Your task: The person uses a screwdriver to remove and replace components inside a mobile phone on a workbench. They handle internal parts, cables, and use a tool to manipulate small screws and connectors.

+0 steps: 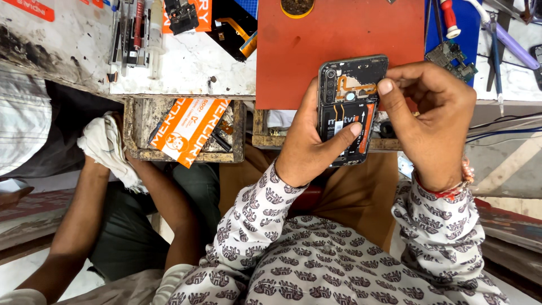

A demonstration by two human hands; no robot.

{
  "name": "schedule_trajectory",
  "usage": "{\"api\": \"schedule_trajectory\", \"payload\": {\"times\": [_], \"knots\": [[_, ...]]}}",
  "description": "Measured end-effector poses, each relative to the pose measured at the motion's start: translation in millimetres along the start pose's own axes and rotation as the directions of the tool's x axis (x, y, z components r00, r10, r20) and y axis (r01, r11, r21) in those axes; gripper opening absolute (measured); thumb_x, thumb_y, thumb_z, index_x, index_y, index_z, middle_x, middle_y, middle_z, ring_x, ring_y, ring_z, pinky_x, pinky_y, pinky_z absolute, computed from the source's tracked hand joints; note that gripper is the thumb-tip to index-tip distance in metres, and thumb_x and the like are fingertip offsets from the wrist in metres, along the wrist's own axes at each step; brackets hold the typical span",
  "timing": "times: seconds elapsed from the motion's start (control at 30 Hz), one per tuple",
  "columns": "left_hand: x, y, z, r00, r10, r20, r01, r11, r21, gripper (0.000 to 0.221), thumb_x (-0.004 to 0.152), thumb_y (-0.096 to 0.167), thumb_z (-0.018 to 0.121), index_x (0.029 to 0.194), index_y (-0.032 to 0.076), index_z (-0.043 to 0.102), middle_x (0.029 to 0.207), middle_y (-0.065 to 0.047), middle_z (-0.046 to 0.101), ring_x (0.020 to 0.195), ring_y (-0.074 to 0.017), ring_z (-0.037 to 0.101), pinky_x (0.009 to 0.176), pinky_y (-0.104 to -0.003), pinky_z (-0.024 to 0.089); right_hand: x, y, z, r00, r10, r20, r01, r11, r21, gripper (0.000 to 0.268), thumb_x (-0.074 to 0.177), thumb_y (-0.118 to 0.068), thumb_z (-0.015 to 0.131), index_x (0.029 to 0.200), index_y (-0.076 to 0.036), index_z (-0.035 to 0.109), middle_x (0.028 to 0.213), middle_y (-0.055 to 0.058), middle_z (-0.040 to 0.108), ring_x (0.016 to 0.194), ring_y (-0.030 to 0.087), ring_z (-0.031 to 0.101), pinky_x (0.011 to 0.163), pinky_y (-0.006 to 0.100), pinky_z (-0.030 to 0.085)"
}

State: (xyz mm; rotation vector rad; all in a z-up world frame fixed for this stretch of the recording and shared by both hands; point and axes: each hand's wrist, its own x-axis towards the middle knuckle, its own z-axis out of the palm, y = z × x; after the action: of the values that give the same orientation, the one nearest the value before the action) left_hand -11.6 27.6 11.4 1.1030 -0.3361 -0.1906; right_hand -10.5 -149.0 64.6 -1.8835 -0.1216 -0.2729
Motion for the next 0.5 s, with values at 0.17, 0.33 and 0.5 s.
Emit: {"api": "schedule_trajectory", "payload": {"times": [0.17, 0.33, 0.5], "knots": [[11, 8, -10, 0.999, -0.046, 0.008, 0.044, 0.994, 0.103, 0.058, 0.101, -0.001, 0.07, 0.151, -0.001, 0.04, 0.128, -0.009, 0.065, 0.122, -0.0142, 0.064, 0.109, -0.032, 0.054, 8, 5, -12, 0.996, -0.016, -0.086, 0.015, 1.0, -0.009, 0.008, 0.101, -0.008, 0.069, 0.104, -0.001, 0.067, 0.098, 0.001, 0.068, 0.089, 0.007, 0.069, 0.077, 0.02, 0.055], [47, 29, -45, 0.993, 0.028, 0.114, -0.09, 0.809, 0.58, 0.056, 0.092, 0.0, 0.077, 0.139, 0.002, 0.049, 0.121, -0.011, 0.072, 0.114, -0.0187, 0.072, 0.102, -0.033, 0.057, 31, 53, -50, 0.876, -0.477, -0.07, 0.267, 0.602, -0.753, 0.015, 0.092, 0.005, 0.074, 0.106, 0.002, 0.069, 0.12, 0.014, 0.058, 0.116, 0.03, 0.053, 0.1, 0.039, 0.047], [84, 40, -57, 0.972, 0.03, 0.233, -0.195, 0.658, 0.727, 0.055, 0.086, 0.002, 0.081, 0.133, 0.003, 0.052, 0.119, -0.015, 0.072, 0.117, -0.0299, 0.072, 0.098, -0.036, 0.055, 59, 85, -64, 0.87, -0.493, -0.006, 0.189, 0.344, -0.92, 0.019, 0.078, -0.007, 0.08, 0.094, -0.004, 0.07, 0.121, 0.012, 0.056, 0.117, 0.033, 0.049, 0.1, 0.045, 0.046]]}}
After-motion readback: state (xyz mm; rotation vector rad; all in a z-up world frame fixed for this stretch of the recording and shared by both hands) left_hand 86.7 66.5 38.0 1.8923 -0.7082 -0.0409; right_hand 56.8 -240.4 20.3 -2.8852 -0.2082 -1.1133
